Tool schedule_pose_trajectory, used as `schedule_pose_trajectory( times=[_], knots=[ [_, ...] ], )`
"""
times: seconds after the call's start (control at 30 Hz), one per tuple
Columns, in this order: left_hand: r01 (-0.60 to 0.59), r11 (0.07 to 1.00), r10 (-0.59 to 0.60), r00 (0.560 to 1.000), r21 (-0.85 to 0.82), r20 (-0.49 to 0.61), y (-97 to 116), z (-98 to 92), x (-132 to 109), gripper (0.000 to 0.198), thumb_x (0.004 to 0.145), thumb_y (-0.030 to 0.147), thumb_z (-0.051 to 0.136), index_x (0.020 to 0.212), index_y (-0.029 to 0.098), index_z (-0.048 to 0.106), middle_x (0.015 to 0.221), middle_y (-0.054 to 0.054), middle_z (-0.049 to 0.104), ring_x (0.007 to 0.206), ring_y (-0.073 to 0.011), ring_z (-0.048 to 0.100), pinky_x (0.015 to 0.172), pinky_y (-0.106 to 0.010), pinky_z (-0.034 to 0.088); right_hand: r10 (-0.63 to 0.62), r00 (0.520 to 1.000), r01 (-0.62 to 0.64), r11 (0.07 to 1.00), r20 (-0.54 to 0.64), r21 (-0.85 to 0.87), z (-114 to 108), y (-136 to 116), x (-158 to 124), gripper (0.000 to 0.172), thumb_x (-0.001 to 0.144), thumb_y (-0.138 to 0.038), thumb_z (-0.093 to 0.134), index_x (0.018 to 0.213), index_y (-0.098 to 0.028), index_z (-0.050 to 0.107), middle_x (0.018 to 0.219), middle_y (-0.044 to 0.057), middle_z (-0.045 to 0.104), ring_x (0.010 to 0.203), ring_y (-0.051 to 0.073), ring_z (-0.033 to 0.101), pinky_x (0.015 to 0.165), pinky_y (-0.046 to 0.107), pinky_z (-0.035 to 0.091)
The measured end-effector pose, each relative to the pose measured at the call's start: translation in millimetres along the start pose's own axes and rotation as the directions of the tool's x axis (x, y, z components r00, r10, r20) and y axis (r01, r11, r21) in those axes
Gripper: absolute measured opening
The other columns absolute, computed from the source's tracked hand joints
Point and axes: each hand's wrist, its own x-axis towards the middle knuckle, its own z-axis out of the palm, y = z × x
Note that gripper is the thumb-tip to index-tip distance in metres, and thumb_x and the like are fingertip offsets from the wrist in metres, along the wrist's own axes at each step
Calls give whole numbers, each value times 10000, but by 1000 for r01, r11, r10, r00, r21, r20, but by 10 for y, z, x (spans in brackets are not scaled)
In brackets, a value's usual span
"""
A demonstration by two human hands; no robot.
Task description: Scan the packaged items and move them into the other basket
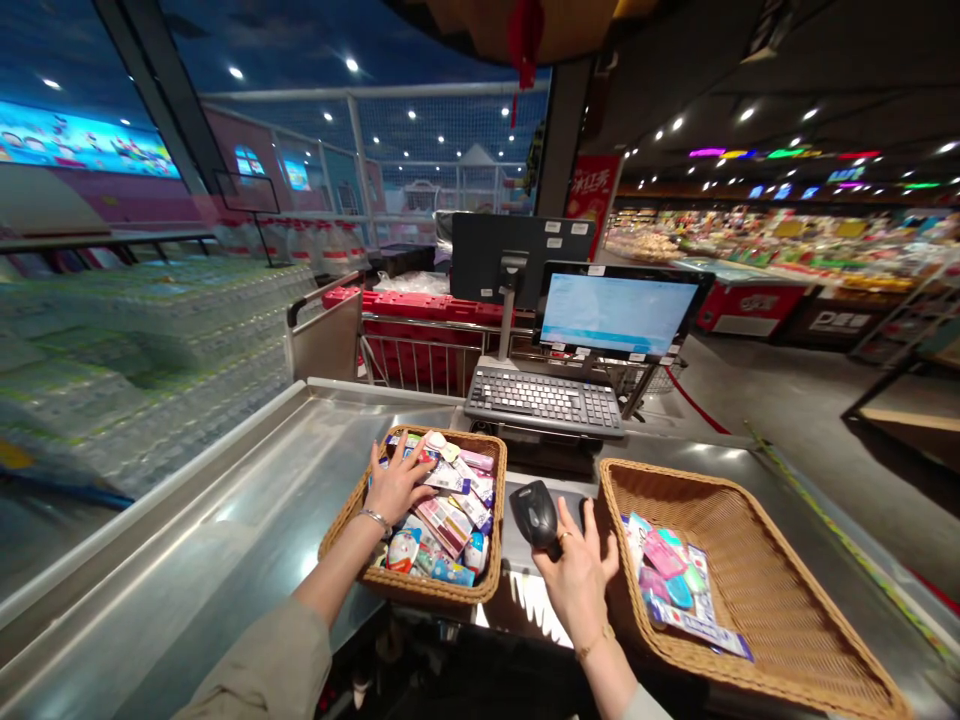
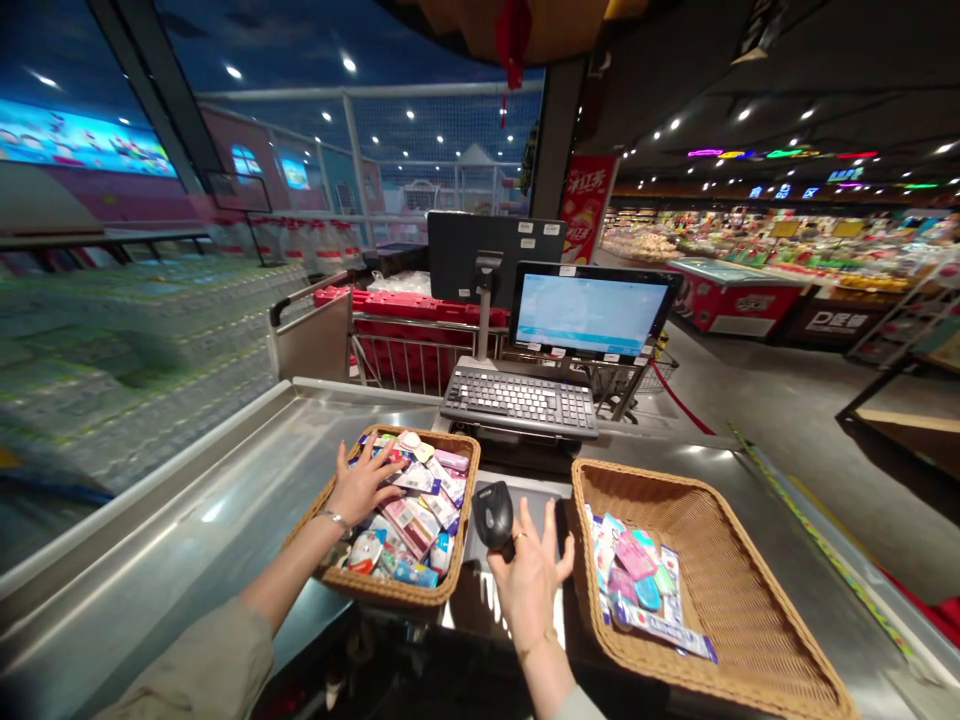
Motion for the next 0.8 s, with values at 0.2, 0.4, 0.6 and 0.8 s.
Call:
schedule_pose_trajectory(
  times=[0.2, 0.4, 0.6, 0.8],
  knots=[
    [4, 1000, -2, 995, -22, 97, -177, 112, 22, 340, 839, 508, 599, 1165, 428, 653, 1478, -27, 467, 1436, -378, 251, 1066, -756, -60, 9, 1000, -9, 1000, 14, -15, 29, -51, 40, 322, 761, -268, 514, 1035, -286, 682, 1353, 20, 582, 1427, 323, 249, 1075, 618, 154],
    [-1, 998, 9, 991, -59, 135, -337, 222, 70, 347, 817, 536, 611, 1146, 437, 663, 1473, -39, 475, 1439, -389, 236, 1049, -766, -55, 15, 999, -15, 1000, 34, 3, 63, -98, 92, 349, 766, -264, 493, 1062, -281, 677, 1373, 16, 563, 1431, 317, 242, 1080, 612, 135],
    [5, 996, 10, 985, -89, 171, -394, 267, 85, 315, 811, 566, 604, 1070, 415, 700, 1482, -38, 465, 1448, -396, 200, 1043, -769, -41, 15, 1000, -15, 1000, 20, 4, 109, -130, 135, 334, 758, -255, 506, 1043, -278, 678, 1366, 10, 570, 1424, 324, 259, 1078, 613, 129],
    [45, 991, -20, 982, -129, 189, -359, 246, 114, 261, 817, 541, 610, 1012, 398, 708, 1475, -33, 474, 1443, -404, 211, 1025, -792, -30, 25, 999, -26, 1000, 19, 13, 143, -132, 159, 300, 750, -250, 517, 995, -273, 689, 1359, 7, 575, 1423, 318, 263, 1086, 604, 119]
  ],
)
